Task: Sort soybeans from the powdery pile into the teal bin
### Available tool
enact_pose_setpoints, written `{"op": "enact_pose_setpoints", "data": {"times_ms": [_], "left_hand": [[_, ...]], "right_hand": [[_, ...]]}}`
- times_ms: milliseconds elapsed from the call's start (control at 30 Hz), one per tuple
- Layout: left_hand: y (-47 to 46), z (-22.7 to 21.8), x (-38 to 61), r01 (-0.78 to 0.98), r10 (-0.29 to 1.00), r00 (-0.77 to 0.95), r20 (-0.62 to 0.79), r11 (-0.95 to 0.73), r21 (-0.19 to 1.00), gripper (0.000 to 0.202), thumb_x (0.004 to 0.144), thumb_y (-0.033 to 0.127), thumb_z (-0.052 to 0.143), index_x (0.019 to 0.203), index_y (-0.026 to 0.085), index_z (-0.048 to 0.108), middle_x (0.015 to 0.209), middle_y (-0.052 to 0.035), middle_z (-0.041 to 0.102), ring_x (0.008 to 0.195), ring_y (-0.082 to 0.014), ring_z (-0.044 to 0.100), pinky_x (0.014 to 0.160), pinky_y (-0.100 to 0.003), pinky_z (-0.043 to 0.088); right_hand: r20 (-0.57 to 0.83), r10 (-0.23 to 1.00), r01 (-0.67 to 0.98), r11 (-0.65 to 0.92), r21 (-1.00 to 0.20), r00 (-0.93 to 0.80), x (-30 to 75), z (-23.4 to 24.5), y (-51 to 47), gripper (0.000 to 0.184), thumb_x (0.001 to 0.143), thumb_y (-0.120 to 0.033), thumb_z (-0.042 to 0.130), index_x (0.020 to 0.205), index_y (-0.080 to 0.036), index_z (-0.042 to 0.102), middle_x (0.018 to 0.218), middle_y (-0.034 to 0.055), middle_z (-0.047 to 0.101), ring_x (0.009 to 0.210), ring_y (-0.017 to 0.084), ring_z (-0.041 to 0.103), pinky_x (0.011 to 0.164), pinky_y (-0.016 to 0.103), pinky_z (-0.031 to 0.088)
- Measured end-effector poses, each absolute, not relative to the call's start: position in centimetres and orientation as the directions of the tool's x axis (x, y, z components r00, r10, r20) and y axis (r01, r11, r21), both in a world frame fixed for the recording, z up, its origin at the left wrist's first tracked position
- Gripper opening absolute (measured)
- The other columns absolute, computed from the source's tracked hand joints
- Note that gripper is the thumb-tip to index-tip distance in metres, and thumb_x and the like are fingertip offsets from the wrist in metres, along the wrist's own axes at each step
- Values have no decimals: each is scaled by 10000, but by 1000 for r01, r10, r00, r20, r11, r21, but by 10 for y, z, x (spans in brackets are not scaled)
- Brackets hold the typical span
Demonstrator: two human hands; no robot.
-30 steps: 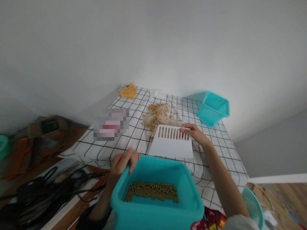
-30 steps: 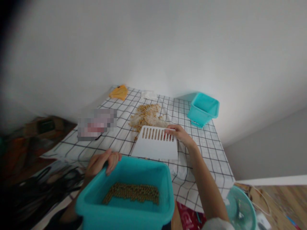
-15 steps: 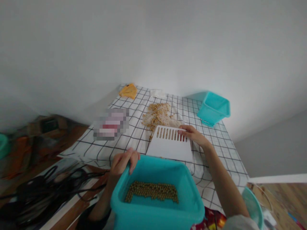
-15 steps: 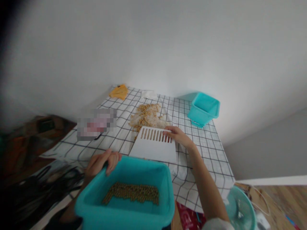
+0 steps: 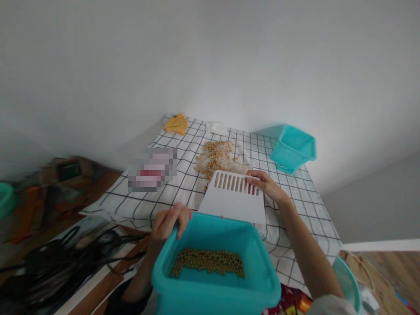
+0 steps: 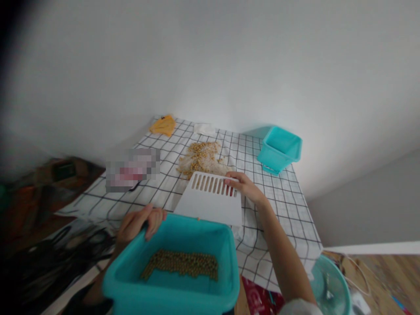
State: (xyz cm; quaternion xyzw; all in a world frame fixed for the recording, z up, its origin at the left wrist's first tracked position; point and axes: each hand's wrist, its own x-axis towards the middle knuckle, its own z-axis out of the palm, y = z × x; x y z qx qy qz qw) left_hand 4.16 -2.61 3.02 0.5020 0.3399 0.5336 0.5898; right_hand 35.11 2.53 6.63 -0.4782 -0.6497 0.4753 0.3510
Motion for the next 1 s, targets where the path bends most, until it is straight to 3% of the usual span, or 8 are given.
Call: {"op": "enact_pose_setpoints", "data": {"times_ms": [233,433,1000], "left_hand": [[-26,30,42,-335,969,221,110,-31,942,620,1009,315,384,402,221,471,376,17,421,460,-150,402,757,-369,384],[-27,32,43,-343,970,215,114,-35,939,620,1010,308,384,403,219,475,381,17,420,458,-148,392,761,-368,382],[-23,31,37,-292,970,208,127,-63,954,623,993,350,410,386,223,466,369,11,423,445,-148,409,757,-379,406]], "right_hand": [[81,997,191,80,-978,-5,359,63,31,366,794,-551,659,701,-207,574,593,-10,561,518,128,482,503,250,373],[133,964,133,104,-986,232,361,65,35,296,785,-494,657,711,-217,582,561,-18,520,501,126,441,494,258,336],[129,989,230,110,-967,72,359,58,35,323,813,-528,650,731,-220,595,606,-18,565,548,142,504,536,262,409]]}}
